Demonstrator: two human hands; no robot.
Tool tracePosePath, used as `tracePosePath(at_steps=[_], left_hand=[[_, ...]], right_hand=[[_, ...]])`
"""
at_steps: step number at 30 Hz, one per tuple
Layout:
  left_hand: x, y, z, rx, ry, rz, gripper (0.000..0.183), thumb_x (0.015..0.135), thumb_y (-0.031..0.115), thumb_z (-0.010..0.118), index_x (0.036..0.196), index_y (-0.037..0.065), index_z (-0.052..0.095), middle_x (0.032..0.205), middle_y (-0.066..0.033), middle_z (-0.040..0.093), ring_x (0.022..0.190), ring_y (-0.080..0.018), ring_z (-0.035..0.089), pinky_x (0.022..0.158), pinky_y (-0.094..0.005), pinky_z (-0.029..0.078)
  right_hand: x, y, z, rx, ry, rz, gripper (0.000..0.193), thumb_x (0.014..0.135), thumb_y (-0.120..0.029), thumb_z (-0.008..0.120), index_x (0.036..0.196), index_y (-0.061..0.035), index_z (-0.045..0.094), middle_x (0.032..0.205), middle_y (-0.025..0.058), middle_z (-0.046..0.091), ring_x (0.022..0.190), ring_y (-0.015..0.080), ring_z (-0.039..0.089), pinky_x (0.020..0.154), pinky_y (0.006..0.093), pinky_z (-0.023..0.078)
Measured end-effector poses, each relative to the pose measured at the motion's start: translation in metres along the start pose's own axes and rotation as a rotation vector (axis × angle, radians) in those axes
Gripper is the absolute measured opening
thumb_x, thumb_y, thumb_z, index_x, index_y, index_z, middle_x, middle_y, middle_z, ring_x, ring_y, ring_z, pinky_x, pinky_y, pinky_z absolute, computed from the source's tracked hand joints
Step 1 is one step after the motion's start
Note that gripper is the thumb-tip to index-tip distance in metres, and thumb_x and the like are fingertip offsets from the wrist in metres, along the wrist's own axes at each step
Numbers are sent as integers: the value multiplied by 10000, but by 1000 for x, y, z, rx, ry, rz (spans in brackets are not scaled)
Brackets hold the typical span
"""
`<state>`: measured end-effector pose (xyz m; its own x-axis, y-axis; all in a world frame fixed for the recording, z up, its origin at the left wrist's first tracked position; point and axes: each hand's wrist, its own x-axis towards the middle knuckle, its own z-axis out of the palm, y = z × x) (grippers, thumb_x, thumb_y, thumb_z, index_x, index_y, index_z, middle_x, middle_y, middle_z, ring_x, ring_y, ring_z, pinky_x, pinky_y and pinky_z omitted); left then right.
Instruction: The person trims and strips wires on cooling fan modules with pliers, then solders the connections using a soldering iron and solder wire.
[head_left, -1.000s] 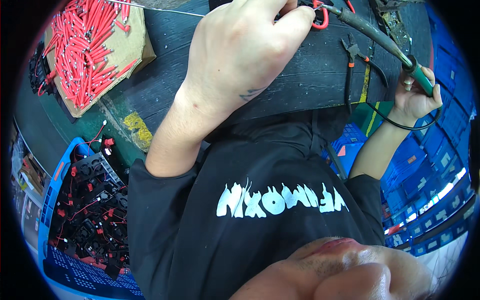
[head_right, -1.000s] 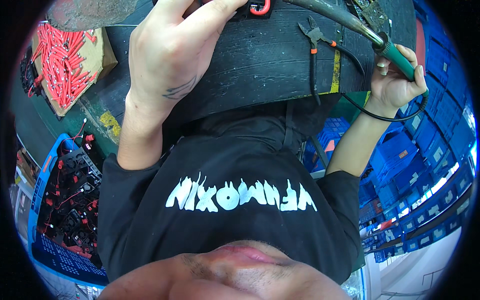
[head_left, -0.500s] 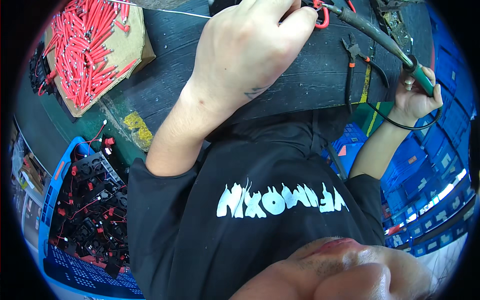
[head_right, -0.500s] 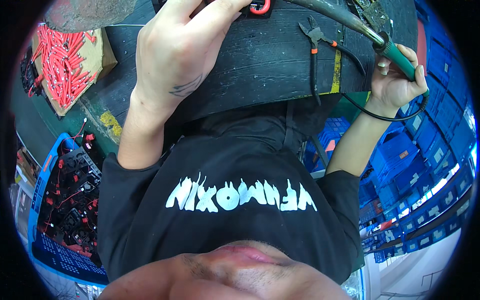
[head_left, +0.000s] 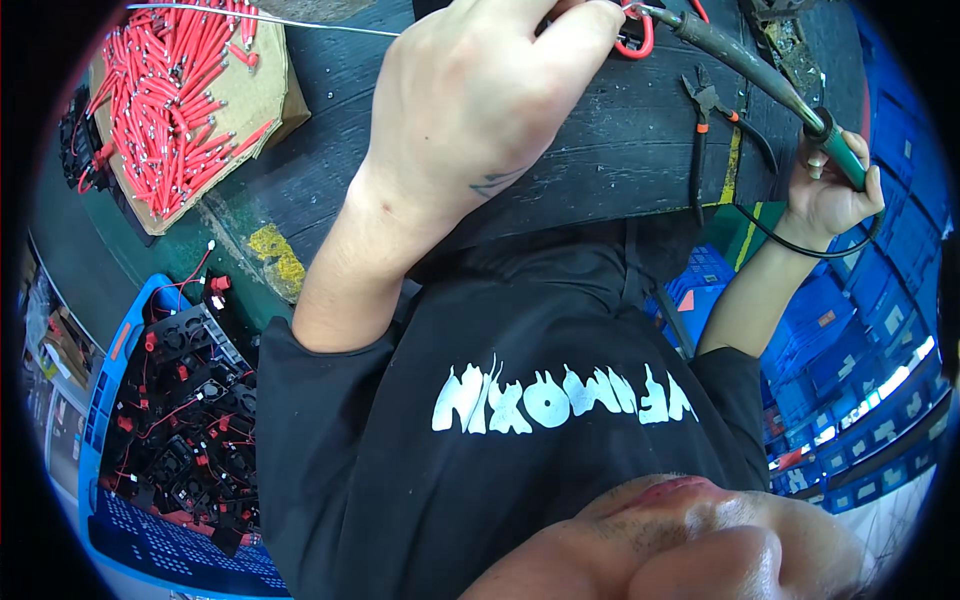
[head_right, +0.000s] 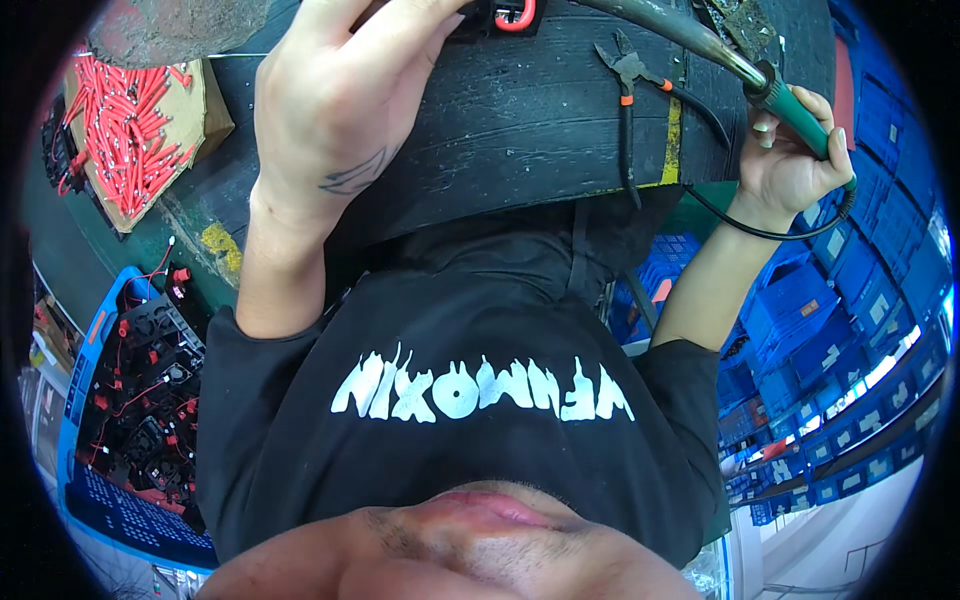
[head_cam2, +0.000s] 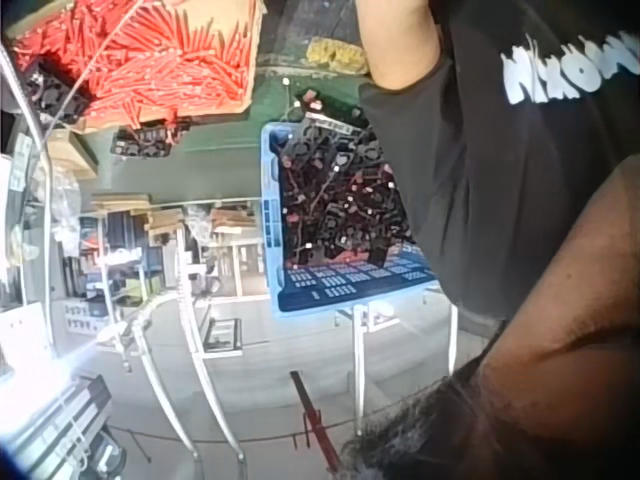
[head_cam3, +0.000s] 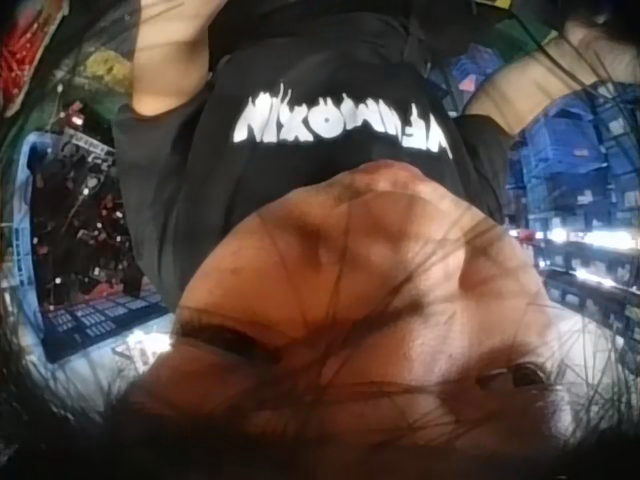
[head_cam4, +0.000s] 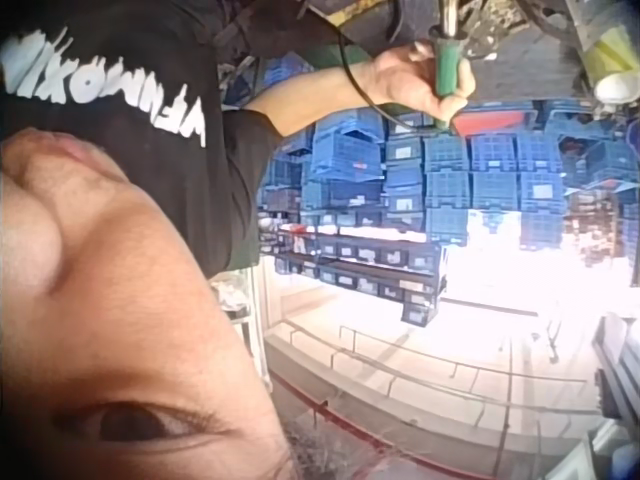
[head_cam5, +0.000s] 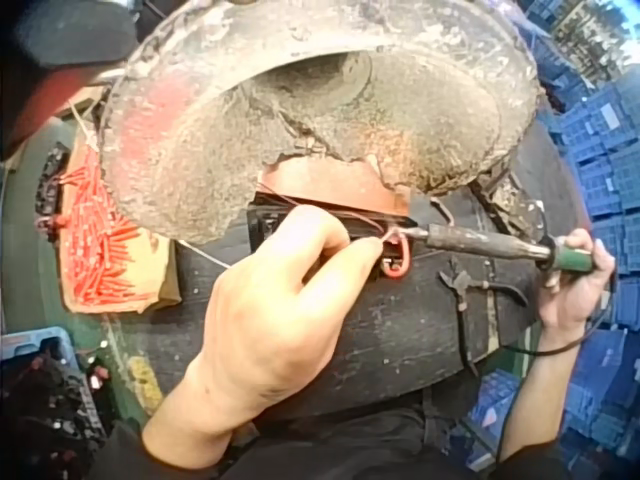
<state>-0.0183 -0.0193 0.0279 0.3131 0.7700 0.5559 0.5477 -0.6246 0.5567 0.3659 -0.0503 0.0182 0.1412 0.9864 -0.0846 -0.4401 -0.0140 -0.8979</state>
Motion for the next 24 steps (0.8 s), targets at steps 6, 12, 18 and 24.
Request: tracePosePath(at_steps=[6, 12, 18, 24], left_hand=[[4, -4, -1, -41, 105, 54, 224, 798, -39, 753, 1017, -1, 724, 844, -90, 593, 667, -239, 621, 571, -327, 499], [12, 6, -11, -96, 16, -8, 210, 823, 5, 781, 1026, 4, 725, 827, -94, 612, 685, -258, 625, 646, -344, 511], [26, 22, -26, 52, -312, -460, 300, 808, 39, 820, 1094, 35, 729, 786, -98, 638, 613, -236, 559, 620, -330, 489], [9, 7, -21, 206, -272, -125, 598, 651, 58, 889, 1215, 83, 692, 943, -92, 539, 765, -250, 582, 693, -365, 503]], right_hand=[[-4, 0, -9, 86, 21, 14, 579, 908, -459, 464, 1048, 32, 737, 795, 202, 713, 607, 250, 591, 756, 405, 518], [-25, 13, -23, 157, 99, -5, 581, 907, -465, 472, 1050, 28, 745, 770, 207, 709, 591, 243, 559, 711, 382, 489], [-45, 32, -18, 236, 113, -44, 589, 920, -460, 458, 1082, 28, 745, 808, 214, 725, 598, 241, 571, 648, 355, 458], [-70, 28, 6, 169, 172, -142, 621, 928, -475, 434, 1078, 47, 735, 815, 218, 721, 599, 257, 582, 646, 352, 474]])
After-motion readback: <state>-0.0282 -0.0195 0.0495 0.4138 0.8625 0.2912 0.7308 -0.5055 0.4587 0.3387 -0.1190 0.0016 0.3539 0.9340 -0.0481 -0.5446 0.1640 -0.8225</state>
